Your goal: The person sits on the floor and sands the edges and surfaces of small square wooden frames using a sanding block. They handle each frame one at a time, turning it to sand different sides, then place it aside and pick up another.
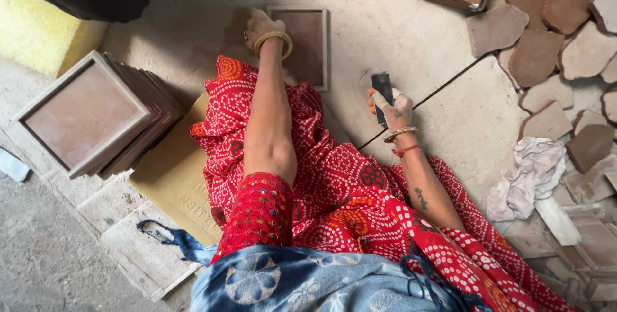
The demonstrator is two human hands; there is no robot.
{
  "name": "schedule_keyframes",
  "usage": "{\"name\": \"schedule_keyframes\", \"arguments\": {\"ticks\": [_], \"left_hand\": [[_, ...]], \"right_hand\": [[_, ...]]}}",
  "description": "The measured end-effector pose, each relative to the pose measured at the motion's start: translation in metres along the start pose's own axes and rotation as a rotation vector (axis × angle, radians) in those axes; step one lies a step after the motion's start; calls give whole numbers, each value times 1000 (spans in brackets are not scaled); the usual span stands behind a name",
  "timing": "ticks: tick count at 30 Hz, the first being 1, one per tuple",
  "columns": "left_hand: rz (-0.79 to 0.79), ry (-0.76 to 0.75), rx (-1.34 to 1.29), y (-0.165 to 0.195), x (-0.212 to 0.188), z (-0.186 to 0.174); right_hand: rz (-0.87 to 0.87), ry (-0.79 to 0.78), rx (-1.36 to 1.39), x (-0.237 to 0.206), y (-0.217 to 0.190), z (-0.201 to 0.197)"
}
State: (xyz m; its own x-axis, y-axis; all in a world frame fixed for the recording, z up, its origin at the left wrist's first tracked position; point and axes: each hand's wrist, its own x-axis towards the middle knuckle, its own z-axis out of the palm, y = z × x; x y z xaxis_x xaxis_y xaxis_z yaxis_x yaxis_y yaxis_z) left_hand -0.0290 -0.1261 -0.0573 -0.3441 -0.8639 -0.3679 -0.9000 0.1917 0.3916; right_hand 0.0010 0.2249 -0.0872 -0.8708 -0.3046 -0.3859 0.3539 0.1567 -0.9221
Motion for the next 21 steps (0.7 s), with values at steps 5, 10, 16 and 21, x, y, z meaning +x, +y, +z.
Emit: {"name": "schedule_keyframes", "arguments": {"ticks": [5, 10, 16, 21], "left_hand": [[139, 121, -5, 0, -7, 10], [416, 94, -98, 6, -25, 8], [1006, -405, -688, 1, -59, 2], [1092, -770, -1003, -2, -63, 1]], "right_hand": [[-24, -23, 15, -1, 0, -1], [-35, 24, 39, -10, 1, -5], [-237, 128, -45, -17, -28, -1], [-608, 252, -96, -24, -73, 12]]}}
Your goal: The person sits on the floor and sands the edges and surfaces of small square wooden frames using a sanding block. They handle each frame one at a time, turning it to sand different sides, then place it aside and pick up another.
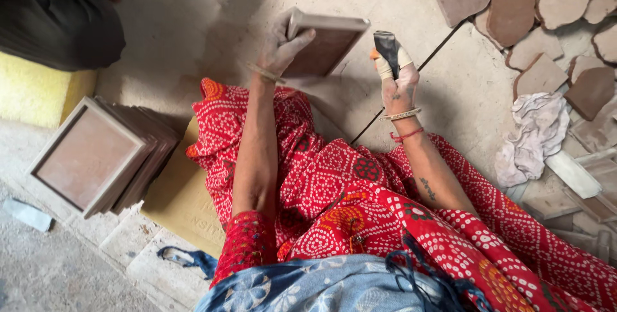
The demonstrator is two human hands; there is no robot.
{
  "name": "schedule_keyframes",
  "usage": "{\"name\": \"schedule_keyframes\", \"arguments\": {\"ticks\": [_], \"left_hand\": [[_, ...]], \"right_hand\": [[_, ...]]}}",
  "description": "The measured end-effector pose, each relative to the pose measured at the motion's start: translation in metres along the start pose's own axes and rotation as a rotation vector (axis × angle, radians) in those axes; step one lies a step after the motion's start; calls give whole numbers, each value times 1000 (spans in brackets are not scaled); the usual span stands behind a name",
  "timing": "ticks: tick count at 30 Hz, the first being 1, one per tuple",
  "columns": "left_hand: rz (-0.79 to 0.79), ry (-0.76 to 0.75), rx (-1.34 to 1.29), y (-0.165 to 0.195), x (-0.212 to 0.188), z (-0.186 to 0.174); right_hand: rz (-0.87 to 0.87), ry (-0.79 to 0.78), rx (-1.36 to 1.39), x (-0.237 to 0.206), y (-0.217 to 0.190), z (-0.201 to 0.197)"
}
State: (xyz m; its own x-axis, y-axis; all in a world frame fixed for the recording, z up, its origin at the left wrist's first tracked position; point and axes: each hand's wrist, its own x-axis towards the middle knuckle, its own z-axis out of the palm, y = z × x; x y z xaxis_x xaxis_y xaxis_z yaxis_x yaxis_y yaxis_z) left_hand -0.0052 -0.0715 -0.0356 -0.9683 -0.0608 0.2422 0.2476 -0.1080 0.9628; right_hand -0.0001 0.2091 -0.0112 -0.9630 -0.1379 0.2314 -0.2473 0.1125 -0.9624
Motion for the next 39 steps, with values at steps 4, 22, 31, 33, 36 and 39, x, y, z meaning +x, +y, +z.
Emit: {"name": "schedule_keyframes", "arguments": {"ticks": [4, 22, 31, 33, 36, 39], "left_hand": [[-60, -90, 6, -3, 5, 3], [-98, -231, 90, 20, 16, 22], [-119, -177, 33, 11, 20, 13], [-97, -128, 67, 9, 17, 15], [-38, 27, 87, 10, 9, 34], [-21, 165, 121, 9, -4, 80]], "right_hand": [[-305, 68, -314, 13, -19, -6], [-508, -570, -921, 45, -14, -66], [-105, -316, -381, 39, -28, -54], [-59, -290, -306, 36, -34, -48], [62, -230, -217, 31, -40, -31], [106, -174, -190, 31, -40, -16]]}}
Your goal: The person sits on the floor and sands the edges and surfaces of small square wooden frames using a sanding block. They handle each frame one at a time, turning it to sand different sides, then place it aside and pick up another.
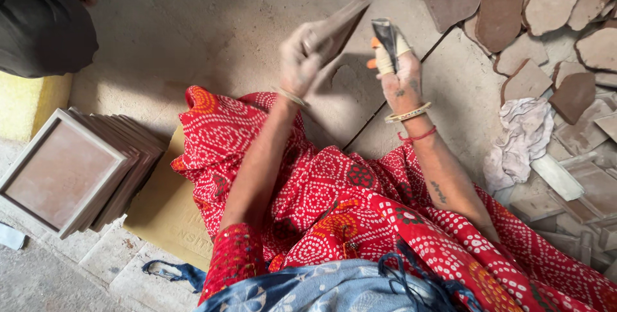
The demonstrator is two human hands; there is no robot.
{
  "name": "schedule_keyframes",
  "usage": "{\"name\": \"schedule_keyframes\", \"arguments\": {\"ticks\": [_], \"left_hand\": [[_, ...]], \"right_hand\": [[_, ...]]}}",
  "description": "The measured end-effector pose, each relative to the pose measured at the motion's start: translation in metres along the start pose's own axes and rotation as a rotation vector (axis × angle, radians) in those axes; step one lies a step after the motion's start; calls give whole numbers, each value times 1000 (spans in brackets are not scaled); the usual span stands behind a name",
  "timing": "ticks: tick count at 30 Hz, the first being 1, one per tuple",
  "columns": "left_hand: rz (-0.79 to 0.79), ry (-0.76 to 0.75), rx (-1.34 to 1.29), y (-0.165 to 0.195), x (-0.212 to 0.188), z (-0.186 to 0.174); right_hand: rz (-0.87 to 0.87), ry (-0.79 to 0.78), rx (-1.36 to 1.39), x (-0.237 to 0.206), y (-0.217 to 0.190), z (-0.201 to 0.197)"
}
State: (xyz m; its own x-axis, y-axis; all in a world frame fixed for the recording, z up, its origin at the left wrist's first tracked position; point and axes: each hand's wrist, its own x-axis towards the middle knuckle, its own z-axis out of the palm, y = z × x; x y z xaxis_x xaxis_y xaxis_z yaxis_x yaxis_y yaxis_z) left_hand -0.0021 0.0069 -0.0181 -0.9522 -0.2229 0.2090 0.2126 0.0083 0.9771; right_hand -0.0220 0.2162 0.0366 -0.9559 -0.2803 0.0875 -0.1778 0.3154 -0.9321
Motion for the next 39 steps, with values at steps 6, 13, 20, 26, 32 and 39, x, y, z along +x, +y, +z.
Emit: {"name": "schedule_keyframes", "arguments": {"ticks": [6, 13, 20, 26, 32, 39], "left_hand": [[-269, -399, -393, -8, -26, 27], [328, -265, 24, -35, 31, -3], [27, -486, -82, -35, 30, 3], [37, -446, 39, -22, 29, -10], [-126, -548, 40, -20, 22, -5], [26, -558, 89, -19, 17, 1]], "right_hand": [[-30, -36, 61, 3, 23, 13], [164, -363, 109, -15, 27, -26], [-259, -218, -451, -14, -23, -35], [-542, -139, -856, -22, -46, -15], [-651, -109, -922, -20, -50, -1], [-655, -143, -919, -15, -51, 11]]}}
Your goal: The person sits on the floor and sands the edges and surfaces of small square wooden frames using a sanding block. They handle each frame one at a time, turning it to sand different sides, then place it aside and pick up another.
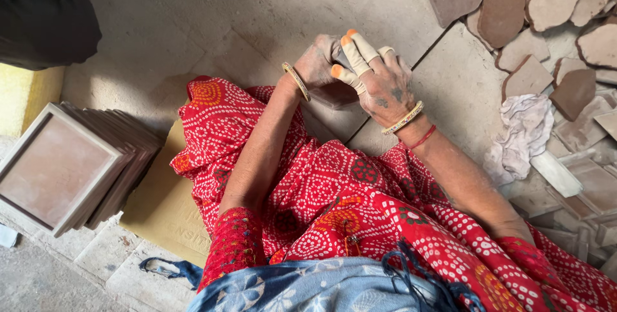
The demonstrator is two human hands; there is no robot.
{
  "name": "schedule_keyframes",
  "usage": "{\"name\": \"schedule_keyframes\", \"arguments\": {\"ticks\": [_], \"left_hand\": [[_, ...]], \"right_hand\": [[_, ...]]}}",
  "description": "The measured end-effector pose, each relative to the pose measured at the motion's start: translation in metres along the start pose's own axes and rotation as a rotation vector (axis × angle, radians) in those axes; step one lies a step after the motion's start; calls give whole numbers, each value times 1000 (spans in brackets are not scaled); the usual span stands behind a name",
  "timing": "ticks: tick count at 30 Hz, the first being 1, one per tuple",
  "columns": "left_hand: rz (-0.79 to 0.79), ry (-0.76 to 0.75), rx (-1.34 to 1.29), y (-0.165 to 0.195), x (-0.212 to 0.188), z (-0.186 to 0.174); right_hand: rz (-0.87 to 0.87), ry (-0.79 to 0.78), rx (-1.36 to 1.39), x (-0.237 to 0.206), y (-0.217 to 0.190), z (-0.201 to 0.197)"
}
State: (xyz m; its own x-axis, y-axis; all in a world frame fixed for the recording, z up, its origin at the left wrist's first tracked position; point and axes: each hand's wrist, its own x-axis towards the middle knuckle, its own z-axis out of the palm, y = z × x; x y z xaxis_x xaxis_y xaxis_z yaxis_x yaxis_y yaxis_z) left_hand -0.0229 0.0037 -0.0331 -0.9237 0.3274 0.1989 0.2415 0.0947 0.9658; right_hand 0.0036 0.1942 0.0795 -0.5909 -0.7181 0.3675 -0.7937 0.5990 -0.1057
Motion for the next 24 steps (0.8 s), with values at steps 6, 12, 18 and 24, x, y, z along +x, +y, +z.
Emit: {"name": "schedule_keyframes", "arguments": {"ticks": [6, 12, 18, 24], "left_hand": [[101, 9, 57, 5, 3, 6], [76, 15, 100, 5, 0, 3], [4, -65, 102, -2, 4, 6], [20, -63, 62, -6, 0, 3]], "right_hand": [[8, -4, -60, -4, -2, 3], [-8, 36, -73, -18, -6, -5], [15, 50, -51, -12, -7, -3], [-10, 7, -65, -10, -7, 0]]}}
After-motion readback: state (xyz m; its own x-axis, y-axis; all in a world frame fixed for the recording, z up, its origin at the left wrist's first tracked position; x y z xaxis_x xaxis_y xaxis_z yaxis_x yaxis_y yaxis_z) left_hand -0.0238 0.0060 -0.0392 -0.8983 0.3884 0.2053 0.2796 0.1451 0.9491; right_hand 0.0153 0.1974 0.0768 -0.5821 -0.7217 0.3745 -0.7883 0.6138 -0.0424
